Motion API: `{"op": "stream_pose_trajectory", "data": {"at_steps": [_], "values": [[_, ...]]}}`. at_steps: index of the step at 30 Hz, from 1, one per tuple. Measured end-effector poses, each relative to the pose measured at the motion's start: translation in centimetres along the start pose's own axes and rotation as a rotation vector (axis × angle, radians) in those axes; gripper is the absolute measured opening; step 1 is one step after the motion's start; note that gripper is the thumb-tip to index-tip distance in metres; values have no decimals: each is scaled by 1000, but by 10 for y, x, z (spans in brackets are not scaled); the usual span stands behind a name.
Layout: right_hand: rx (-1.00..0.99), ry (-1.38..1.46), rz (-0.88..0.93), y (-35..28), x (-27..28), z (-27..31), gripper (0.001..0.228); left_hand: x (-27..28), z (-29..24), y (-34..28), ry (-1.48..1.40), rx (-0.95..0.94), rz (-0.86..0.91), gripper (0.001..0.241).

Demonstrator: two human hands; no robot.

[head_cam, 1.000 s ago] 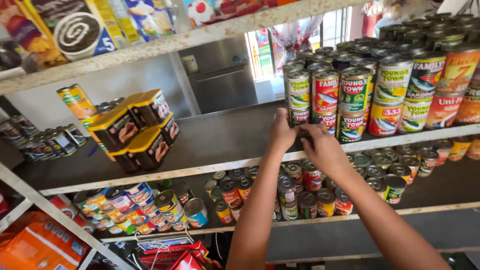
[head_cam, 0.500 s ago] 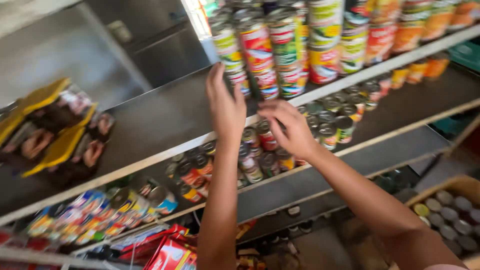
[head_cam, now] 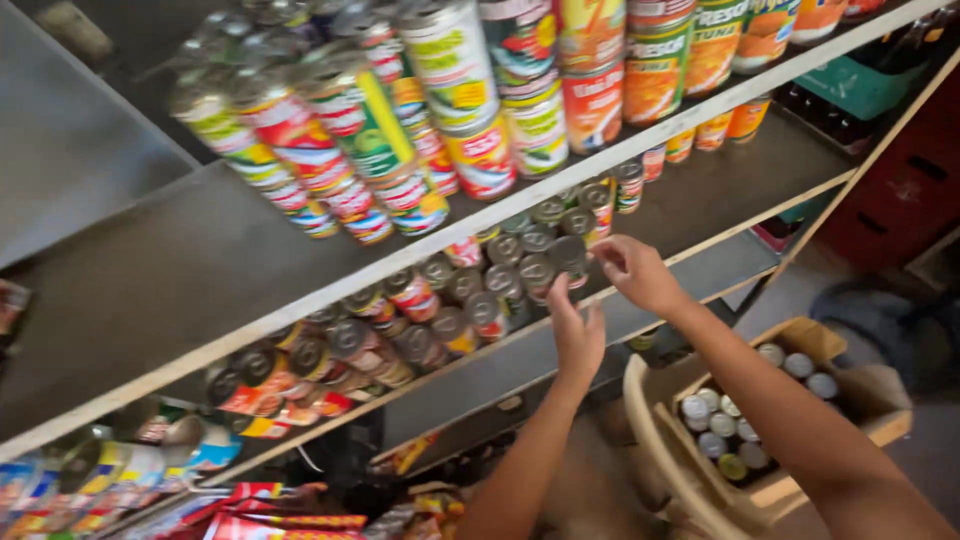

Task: Stocking canned goods onto grocery store shelves from a cardboard box.

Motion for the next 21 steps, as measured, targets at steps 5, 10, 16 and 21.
{"op": "stream_pose_trajectory", "data": {"at_steps": [5,10,16,21], "values": [[-34,7,122,-7,-6,-95,22,-36,22,0,119,-61,-274,68],[-266,329,285,3,-12,-130,32,-62,49,10,113,9,-420,72],[-446,674,374,6,-3,-179,42,-79,48,13,-385,145,-379,57],[-791,576,147,7,38,-138,49,-95,25,12,-349,312,-99,50]]}}
Point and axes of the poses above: each hand's wrist, its own y-axis towards the middle knuckle, its own x-axis out of the back of the hand, z = x × y, the point moved 2 cm from there along y, towards the middle knuckle, and after that the axes turned 6 degrees about x, right-handed, at the moved point
